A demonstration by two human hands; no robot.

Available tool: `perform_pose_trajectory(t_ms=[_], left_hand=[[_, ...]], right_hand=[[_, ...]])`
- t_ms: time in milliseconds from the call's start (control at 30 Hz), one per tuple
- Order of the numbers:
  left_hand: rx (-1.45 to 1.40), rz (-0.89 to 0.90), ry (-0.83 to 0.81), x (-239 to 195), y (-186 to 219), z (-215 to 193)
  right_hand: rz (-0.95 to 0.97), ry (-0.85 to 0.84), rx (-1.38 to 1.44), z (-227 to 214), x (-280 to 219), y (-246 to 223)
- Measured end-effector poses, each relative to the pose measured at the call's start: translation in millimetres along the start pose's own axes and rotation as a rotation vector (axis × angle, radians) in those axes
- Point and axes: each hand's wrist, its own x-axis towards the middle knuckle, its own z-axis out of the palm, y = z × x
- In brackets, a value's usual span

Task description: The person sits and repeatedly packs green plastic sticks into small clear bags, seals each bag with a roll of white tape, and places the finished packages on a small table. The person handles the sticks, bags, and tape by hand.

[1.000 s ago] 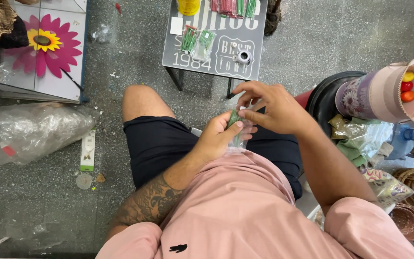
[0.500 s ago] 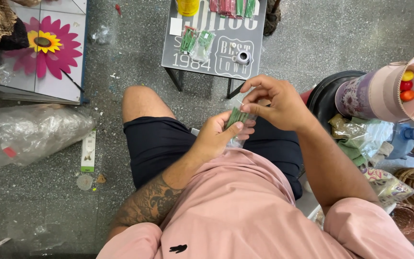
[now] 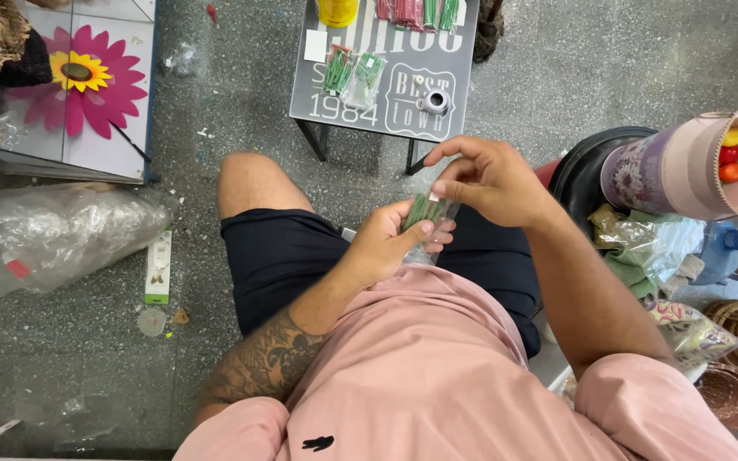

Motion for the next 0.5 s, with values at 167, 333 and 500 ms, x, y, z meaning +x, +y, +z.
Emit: perform_pose_trajectory(t_ms=[167, 333, 500], left_hand=[[-0.032, -0.031, 0.039, 11, -12, -17], [-0.033, -0.084, 0.079, 23, -22, -35], [0.003, -0.185, 0.253, 43, -29, -66]], right_hand=[[0.02, 0.009, 0.107, -2, 11, 12], [0.091, -0.02, 0.139, 8, 28, 51], [0.08, 0.188, 0.296, 5, 61, 108]])
